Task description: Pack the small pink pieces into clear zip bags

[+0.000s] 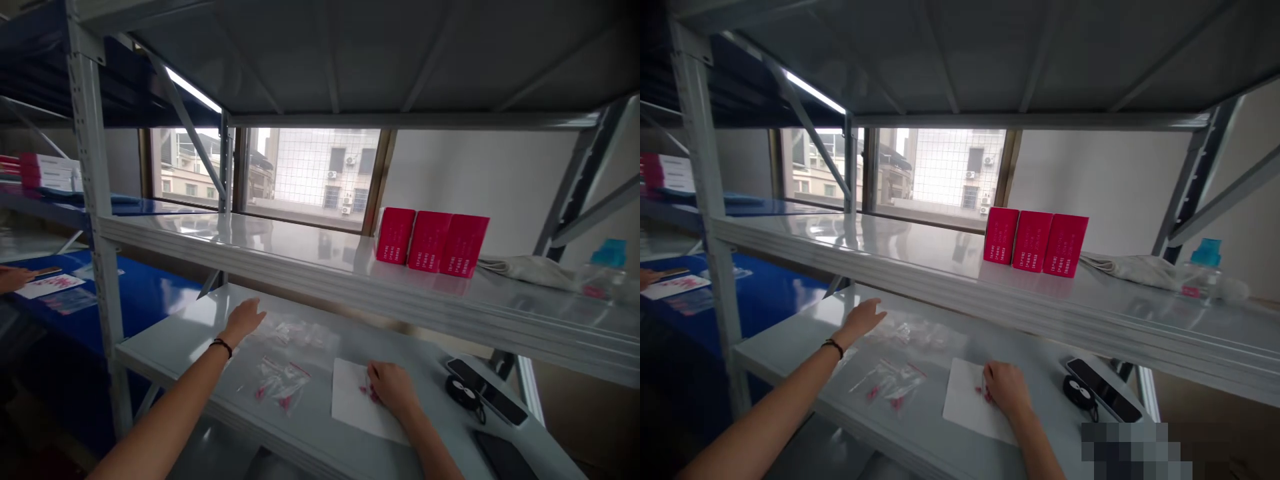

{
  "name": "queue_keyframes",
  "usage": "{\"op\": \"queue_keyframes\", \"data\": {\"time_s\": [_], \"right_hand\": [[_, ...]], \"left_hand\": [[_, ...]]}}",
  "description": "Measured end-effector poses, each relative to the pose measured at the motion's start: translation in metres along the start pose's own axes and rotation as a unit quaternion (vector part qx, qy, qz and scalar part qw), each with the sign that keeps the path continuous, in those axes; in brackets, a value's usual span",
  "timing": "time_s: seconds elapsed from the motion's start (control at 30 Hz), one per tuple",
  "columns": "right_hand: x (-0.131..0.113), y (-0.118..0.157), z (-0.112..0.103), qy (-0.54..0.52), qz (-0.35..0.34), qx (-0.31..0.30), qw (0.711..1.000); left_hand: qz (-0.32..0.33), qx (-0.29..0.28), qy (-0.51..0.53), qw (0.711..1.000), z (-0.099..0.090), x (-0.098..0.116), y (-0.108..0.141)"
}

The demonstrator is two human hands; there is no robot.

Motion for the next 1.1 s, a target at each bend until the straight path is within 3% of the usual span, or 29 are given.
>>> {"op": "queue_keyframes", "data": {"time_s": [0.2, 0.33, 0.63, 0.83, 1.1], "right_hand": [[0.001, 0.004, 0.01, 0.104, -0.026, -0.041, 0.993], [-0.002, 0.006, 0.01, 0.14, -0.039, -0.023, 0.989], [-0.007, 0.007, 0.006, 0.138, -0.053, 0.004, 0.989], [-0.005, 0.006, 0.0, 0.104, -0.066, 0.039, 0.992], [-0.004, 0.022, -0.033, 0.004, -0.01, 0.141, 0.99]], "left_hand": [[0.052, -0.074, -0.048, 0.995, 0.024, 0.01, 0.076], [0.041, -0.069, -0.081, 0.993, 0.039, 0.011, 0.11], [0.034, -0.057, -0.023, 0.998, 0.062, -0.002, 0.11], [0.063, 0.016, -0.014, 0.998, 0.06, -0.001, 0.123], [0.044, 0.02, 0.048, 0.998, 0.058, -0.004, 0.127]]}}
Point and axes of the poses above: each hand's wrist, its own y-axis away from the middle knuckle, its own z-axis out of the palm, x = y × z, the point moved 2 cm from there along -y, towards the middle knuckle
